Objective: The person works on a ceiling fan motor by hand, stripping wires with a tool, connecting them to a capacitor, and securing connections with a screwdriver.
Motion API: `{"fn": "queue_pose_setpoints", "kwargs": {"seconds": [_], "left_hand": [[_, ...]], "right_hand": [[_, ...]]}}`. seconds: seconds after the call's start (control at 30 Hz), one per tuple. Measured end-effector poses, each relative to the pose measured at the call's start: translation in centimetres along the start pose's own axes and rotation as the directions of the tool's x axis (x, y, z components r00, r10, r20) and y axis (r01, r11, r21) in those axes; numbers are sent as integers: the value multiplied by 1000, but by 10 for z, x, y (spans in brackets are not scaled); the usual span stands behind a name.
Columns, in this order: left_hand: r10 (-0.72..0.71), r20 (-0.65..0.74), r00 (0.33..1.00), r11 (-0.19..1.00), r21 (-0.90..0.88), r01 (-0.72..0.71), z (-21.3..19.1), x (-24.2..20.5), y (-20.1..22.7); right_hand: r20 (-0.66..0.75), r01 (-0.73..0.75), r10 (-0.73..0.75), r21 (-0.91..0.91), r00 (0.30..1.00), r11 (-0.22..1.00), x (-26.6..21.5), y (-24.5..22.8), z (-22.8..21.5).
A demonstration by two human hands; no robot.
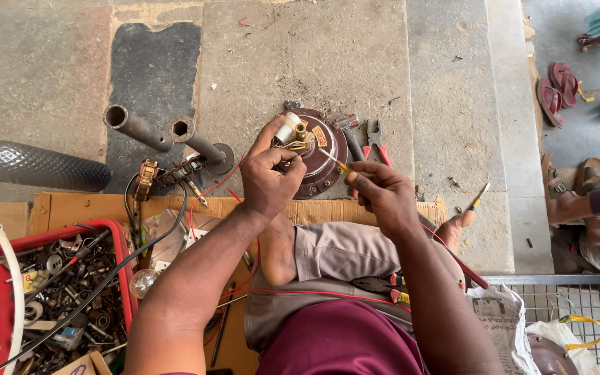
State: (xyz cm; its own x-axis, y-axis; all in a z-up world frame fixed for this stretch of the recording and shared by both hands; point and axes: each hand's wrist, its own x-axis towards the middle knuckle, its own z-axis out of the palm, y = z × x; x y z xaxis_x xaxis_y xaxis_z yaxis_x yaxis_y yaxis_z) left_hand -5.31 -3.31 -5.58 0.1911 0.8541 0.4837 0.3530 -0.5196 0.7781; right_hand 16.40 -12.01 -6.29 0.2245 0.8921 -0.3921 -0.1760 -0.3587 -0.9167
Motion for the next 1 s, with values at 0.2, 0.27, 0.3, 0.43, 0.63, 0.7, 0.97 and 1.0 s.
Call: {"fn": "queue_pose_setpoints", "kwargs": {"seconds": [0.2, 0.27, 0.3, 0.43, 0.63, 0.7, 0.97, 1.0], "left_hand": [[-19, -13, 1000, 999, 27, 19, 2, 2, 2], [-8, -20, 1000, 999, 45, 9, 2, 3, 1], [-6, -19, 1000, 999, 42, 7, 3, 3, 0], [-20, -18, 1000, 999, 49, 21, 4, 3, 0], [-16, -19, 1000, 999, 52, 17, 3, 5, 1], [-8, -19, 1000, 998, 58, 9, 3, 4, 1], [2, -32, 999, 998, 69, 0, 5, 3, -1], [6, -35, 999, 998, 64, -4, 5, 3, -1]], "right_hand": [[17, 66, -66, 6, 998, 998, -1, -3, 9], [9, 45, -45, -44, 999, 998, -2, -5, 11], [9, 45, -45, -45, 999, 998, -2, -6, 12], [2, 44, -44, -71, 999, 996, -1, -5, 14], [32, -8, 7, 38, 999, 999, -1, -4, 15], [29, -29, 27, 50, 999, 998, 2, -3, 14], [248, -312, 239, 320, 939, 895, 27, 9, 3], [250, -313, 240, 319, 938, 895, 30, 10, 0]]}}
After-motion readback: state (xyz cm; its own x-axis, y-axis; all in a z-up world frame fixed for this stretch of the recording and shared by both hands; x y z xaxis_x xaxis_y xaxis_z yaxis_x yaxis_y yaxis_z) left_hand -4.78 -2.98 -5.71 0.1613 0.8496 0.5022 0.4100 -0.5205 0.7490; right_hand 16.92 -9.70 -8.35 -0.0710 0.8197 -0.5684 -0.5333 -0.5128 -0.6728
